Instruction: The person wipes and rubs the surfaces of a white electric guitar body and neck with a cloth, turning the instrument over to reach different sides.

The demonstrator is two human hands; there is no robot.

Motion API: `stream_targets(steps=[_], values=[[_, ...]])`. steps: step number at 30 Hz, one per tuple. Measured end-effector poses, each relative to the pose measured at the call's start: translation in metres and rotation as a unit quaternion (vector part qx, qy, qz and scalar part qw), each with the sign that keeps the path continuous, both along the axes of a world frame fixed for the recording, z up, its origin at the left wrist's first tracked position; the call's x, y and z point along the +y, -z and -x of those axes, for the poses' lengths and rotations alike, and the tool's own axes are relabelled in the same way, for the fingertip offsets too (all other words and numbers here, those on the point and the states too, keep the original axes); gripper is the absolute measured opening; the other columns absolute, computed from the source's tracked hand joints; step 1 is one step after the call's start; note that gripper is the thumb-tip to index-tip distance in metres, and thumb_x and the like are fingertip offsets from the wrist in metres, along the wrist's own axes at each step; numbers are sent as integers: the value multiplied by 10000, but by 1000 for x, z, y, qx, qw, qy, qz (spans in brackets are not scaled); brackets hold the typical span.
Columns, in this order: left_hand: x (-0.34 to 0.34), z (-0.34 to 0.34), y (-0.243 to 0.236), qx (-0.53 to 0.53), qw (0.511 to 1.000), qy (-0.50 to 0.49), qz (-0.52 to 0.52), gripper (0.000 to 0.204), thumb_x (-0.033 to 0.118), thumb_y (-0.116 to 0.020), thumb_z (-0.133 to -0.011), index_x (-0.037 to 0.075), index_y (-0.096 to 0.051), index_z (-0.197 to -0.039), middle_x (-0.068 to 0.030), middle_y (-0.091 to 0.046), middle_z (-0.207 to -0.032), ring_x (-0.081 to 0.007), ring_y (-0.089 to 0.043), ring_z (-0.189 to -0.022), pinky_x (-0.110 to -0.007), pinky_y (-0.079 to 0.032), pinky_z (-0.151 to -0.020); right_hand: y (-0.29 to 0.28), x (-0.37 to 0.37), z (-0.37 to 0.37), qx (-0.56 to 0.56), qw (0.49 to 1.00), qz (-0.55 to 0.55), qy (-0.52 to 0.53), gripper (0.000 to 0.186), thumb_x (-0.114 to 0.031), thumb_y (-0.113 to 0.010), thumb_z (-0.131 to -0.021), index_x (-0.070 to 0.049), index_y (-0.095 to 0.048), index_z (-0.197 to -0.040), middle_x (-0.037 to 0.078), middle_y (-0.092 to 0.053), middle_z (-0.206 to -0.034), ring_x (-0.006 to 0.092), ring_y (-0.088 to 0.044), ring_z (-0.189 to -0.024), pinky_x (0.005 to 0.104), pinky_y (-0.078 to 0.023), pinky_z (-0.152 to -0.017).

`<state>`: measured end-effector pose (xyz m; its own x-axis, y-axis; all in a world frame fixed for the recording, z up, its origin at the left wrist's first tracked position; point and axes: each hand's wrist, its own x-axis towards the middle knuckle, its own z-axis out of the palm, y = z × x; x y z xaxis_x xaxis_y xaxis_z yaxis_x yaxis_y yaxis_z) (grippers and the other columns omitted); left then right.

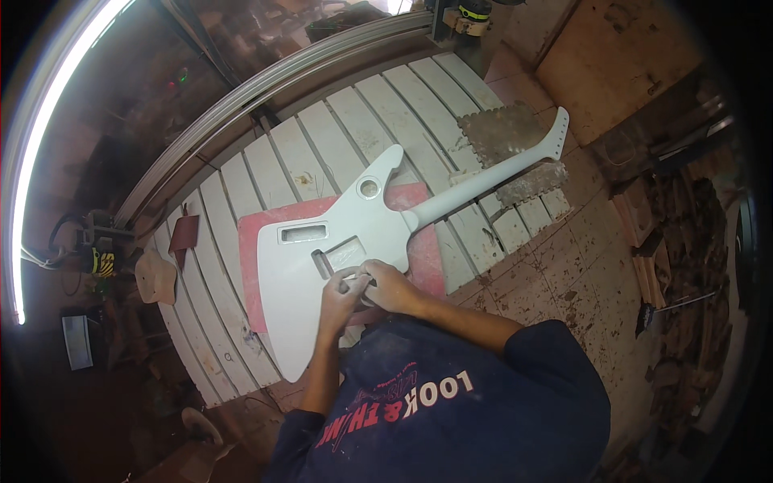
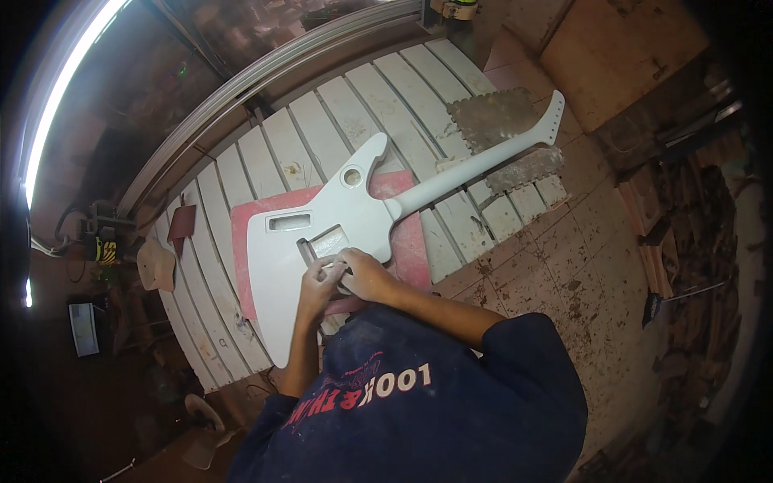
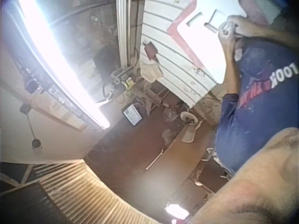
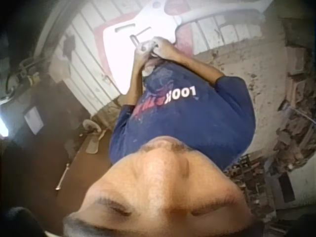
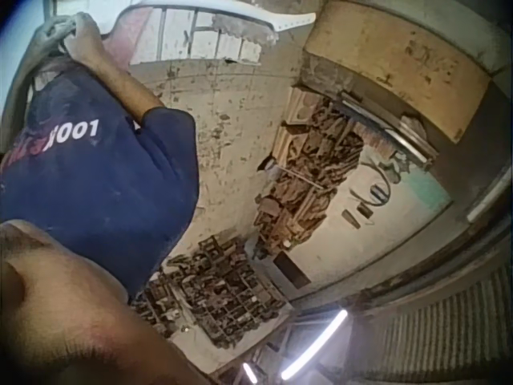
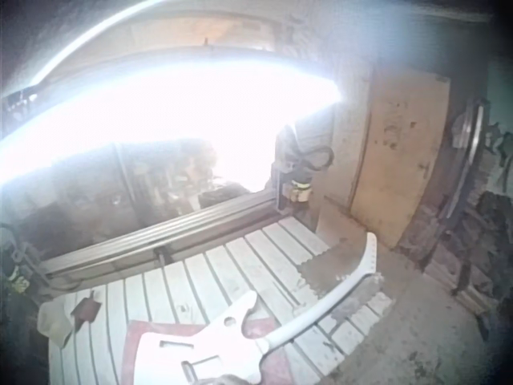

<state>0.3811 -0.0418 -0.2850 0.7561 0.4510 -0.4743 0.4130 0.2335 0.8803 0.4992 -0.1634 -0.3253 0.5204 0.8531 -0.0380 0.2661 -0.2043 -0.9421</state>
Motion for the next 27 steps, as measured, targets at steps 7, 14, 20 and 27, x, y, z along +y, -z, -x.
stream_targets(steps=[7, 14, 20, 27], values=[[-17, -4, 24, -86, 994, -25, 60, 326, 29, -700, -897, -37, -561, -1185, -162, -711, -960, -161, -691, -865, -265, -555, -696, -27, -25, -109, 56, 984, 74, -153, 310, -206, -744, -851, 11, -682, -1064, 117, -722, -969, 149, -670, -895, 311, -542, -830], [-20, 0, 28, -103, 984, -135, 52, 275, 14, -726, -856, 70, -472, -943, -48, -627, -777, -92, -596, -687, -240, -474, -575, 10, -45, -270, -357, 842, 368, 167, 593, -389, -745, -814, -14, -625, -1258, 201, -687, -1197, 306, -673, -1102, 390, -536, -923], [-6, 19, 50, -90, 985, -148, 24, 194, 9, -713, -874, 44, -543, -960, -48, -634, -836, -83, -584, -717, -227, -469, -628, -1, -20, -276, -219, 741, 629, 86, 1022, -609, -783, -646, -34, -497, -1441, 172, -565, -1437, 355, -543, -1326, 609, -367, -1113], [-8, 15, 35, -83, 979, -179, 41, 258, 9, -693, -892, -20, -610, -1135, -83, -675, -967, -137, -650, -869, -245, -519, -772, 36, -35, -308, -194, 748, 630, 73, 970, -586, -756, -664, -42, -513, -1430, 185, -557, -1441, 373, -538, -1325, 615, -359, -1110]])
